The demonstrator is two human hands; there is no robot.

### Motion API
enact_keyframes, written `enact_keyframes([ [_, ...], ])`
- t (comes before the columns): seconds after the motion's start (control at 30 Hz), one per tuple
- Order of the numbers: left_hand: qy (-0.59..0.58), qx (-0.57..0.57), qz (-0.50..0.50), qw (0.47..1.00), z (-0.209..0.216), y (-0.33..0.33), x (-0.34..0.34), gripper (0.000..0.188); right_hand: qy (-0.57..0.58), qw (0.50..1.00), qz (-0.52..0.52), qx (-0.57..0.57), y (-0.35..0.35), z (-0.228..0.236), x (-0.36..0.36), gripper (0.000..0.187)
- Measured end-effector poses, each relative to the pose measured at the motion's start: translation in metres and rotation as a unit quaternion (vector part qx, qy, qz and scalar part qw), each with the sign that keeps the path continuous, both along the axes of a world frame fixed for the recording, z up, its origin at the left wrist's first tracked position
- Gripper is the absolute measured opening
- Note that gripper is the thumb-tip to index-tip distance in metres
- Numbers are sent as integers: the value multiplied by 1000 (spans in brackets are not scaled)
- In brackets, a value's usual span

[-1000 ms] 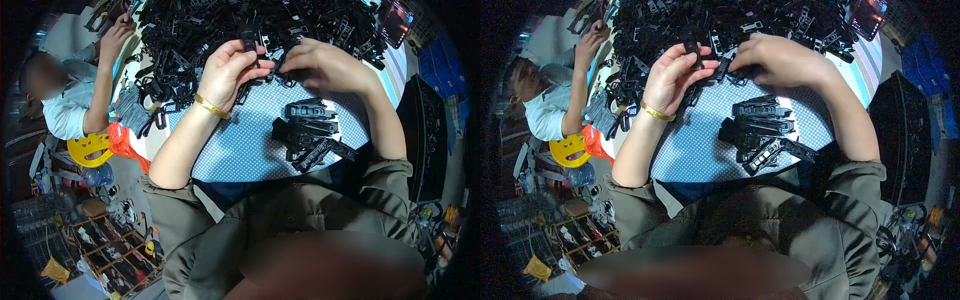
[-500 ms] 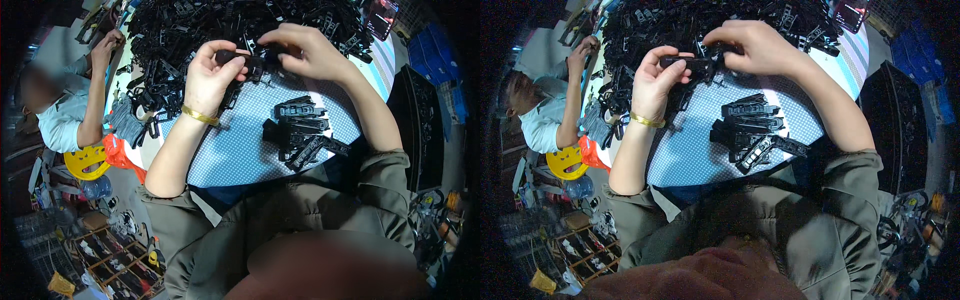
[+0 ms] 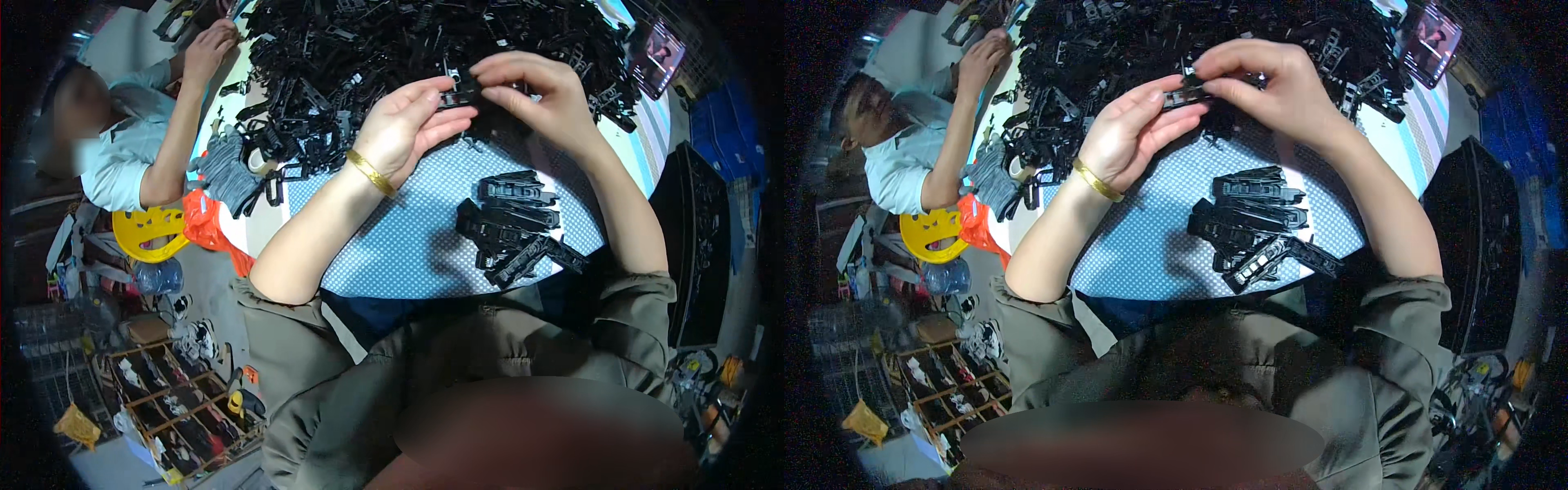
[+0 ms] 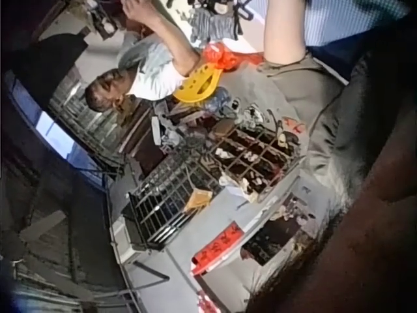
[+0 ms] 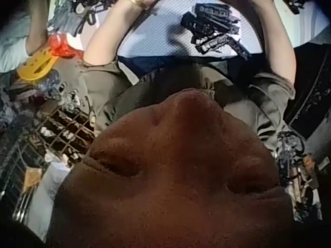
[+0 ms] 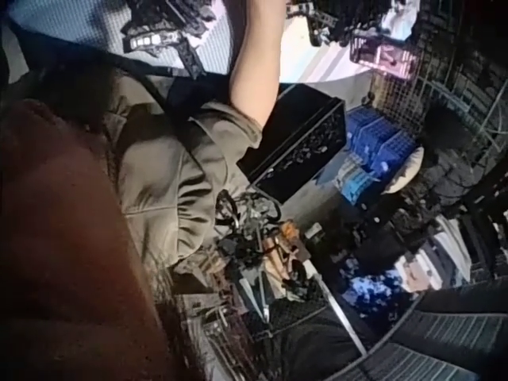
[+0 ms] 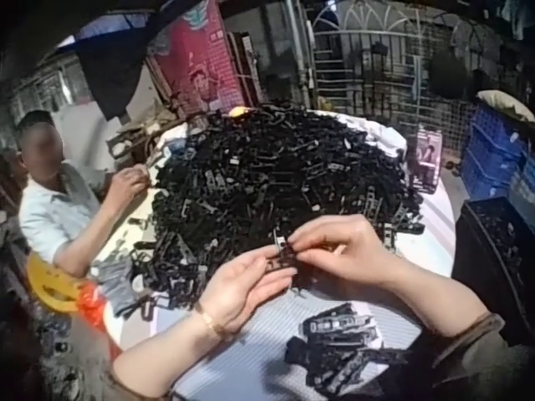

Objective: Sorting and inspecting small black plastic components on a workbench.

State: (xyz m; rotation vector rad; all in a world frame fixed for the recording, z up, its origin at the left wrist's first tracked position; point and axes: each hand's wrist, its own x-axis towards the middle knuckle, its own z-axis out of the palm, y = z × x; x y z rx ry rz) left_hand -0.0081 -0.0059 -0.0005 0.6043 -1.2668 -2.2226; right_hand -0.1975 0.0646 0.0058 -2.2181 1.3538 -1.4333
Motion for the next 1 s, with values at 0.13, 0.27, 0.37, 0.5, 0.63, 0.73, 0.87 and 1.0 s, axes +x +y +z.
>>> enact_keyframes([
  [0.13, -6, 0, 6, 1000, 0, 5, -1, 32, 89, 993, -2, -79, -2, -2, 6, 13],
  [0.27, 0, -13, 11, 1000, -6, 3, 1, 32, 89, 993, -11, -71, -1, -3, 11, 14],
  [0.37, 6, -11, 11, 1000, -6, 4, 1, 32, 100, 992, -27, -75, 0, -7, 15, 15],
  [0.5, 26, -11, -11, 1000, -2, 7, 1, 34, 123, 987, -47, -87, 4, -7, 18, 20],
  [0.63, 24, -59, -24, 998, 0, 2, 4, 34, 223, 958, -73, -166, 0, -7, 20, 24],
  [0.73, 78, -84, -16, 993, 6, -3, 5, 38, 189, 966, -45, -171, -5, -8, 18, 29],
  [0.87, 63, -124, 63, 988, 18, -14, 11, 36, -64, 992, -88, -59, -4, -6, 6, 32],
  [1.0, 47, -69, 108, 991, 8, -30, 14, 31, 262, 961, 10, -86, -5, -9, 12, 30],
])
